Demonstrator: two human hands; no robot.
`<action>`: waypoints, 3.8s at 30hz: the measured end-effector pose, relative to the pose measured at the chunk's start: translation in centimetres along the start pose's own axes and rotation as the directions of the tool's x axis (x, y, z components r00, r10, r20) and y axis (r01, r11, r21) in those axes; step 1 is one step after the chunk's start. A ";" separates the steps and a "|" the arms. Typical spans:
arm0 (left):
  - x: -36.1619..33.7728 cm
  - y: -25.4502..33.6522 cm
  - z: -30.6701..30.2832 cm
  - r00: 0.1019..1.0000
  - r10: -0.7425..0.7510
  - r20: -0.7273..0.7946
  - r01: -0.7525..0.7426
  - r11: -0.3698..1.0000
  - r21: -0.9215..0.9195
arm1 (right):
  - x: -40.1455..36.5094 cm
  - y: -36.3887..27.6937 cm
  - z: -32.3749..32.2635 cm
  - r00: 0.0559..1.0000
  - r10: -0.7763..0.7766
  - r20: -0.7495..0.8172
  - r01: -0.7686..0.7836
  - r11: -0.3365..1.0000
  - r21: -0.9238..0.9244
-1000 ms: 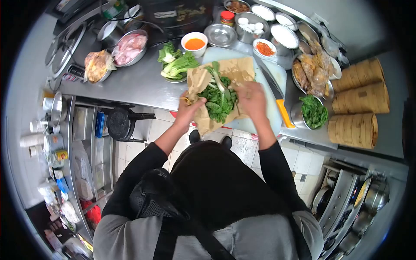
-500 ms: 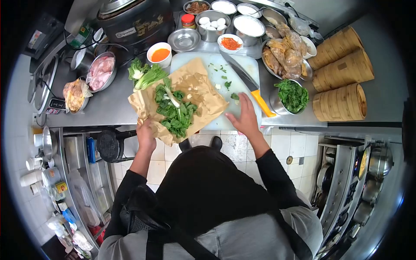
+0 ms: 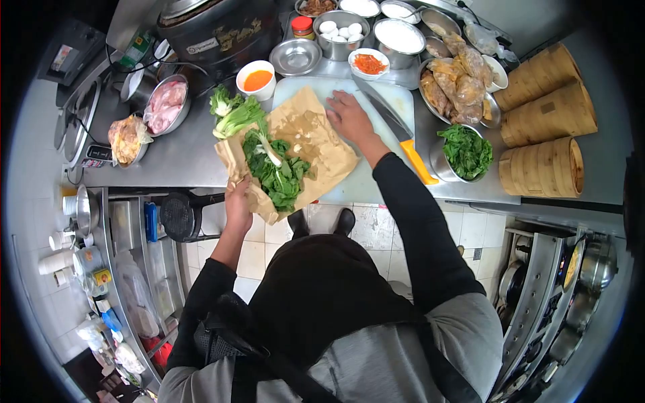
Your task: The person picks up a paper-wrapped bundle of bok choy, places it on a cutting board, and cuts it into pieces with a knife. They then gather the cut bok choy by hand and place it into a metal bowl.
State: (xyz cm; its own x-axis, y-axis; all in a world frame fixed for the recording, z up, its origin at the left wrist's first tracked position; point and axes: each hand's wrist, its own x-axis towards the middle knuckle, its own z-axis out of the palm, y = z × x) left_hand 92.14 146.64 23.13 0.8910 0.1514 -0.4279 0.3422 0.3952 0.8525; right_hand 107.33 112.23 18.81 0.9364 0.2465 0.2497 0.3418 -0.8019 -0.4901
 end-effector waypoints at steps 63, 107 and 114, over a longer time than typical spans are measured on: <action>0.1 5.6 5.6 0.494 -0.253 0.832 -0.861 -0.274 0.428 | -13.7 -10.6 -3.8 0.933 0.358 0.010 -0.310 0.793 0.524; 9.7 -0.3 17.7 0.602 0.055 0.797 -0.789 -0.110 0.604 | -10.9 -2.6 -11.2 0.902 0.420 -0.099 -0.411 0.906 0.101; 8.2 1.5 18.5 0.676 0.024 0.737 -0.727 0.187 0.661 | -17.6 -7.1 -15.6 0.826 0.479 -0.297 -0.392 0.867 0.308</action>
State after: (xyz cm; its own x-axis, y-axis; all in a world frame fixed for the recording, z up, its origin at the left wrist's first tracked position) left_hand 105.47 131.68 26.51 0.8302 -0.5555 -0.0476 -0.3865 -0.6350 0.6688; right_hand 87.21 105.04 30.94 0.9135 -0.3425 0.2197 -0.0463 -0.6239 -0.7801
